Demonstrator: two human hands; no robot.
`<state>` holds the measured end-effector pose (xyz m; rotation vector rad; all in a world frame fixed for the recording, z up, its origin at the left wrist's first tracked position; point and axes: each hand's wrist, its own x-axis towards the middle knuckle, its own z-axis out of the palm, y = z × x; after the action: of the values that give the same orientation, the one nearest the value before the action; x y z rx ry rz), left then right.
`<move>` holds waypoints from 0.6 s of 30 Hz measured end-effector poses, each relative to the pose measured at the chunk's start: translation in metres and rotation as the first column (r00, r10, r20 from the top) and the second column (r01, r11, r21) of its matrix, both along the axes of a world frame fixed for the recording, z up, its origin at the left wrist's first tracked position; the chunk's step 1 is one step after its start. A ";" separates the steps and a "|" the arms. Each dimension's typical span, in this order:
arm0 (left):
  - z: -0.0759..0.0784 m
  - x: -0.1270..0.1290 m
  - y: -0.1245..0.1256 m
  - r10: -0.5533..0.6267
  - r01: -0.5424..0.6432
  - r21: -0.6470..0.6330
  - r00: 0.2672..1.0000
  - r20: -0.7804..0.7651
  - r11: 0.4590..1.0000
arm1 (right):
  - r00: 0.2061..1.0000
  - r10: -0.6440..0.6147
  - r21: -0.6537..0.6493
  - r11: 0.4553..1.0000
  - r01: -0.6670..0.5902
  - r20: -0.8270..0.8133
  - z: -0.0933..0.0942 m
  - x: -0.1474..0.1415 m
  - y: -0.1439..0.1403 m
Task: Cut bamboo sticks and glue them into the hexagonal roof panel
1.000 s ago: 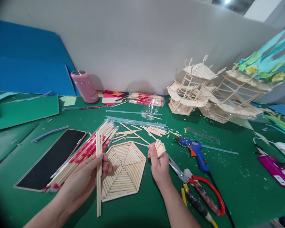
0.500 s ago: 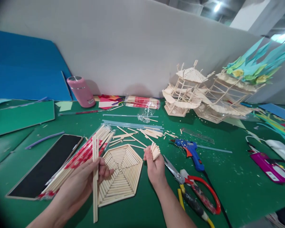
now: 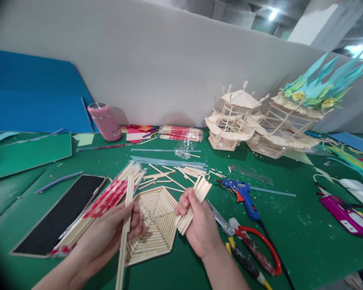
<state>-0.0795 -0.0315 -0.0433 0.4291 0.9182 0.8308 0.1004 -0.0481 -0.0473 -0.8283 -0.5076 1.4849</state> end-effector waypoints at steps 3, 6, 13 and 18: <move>0.004 0.006 -0.001 -0.058 0.058 -0.008 0.998 -0.001 0.998 | 0.957 0.058 -0.074 0.994 -0.082 -0.283 0.010 -0.003 -0.005; 0.006 0.011 -0.002 -0.090 0.090 0.001 0.996 -0.005 0.996 | 0.944 0.067 -0.073 0.993 -0.095 -0.323 0.011 -0.005 -0.006; 0.001 0.023 -0.006 -0.079 0.086 0.095 0.994 -0.073 0.992 | 0.968 0.083 -0.049 0.994 -0.097 -0.237 0.007 -0.013 -0.007; 0.004 0.031 -0.007 -0.078 0.084 0.101 0.995 -0.059 0.991 | 0.963 0.074 -0.058 0.994 -0.092 -0.260 0.009 -0.012 -0.005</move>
<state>-0.0486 -0.0388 -0.0391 0.5786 0.9054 0.7979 0.0882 -0.0528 -0.0387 -0.6612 -0.3001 1.6674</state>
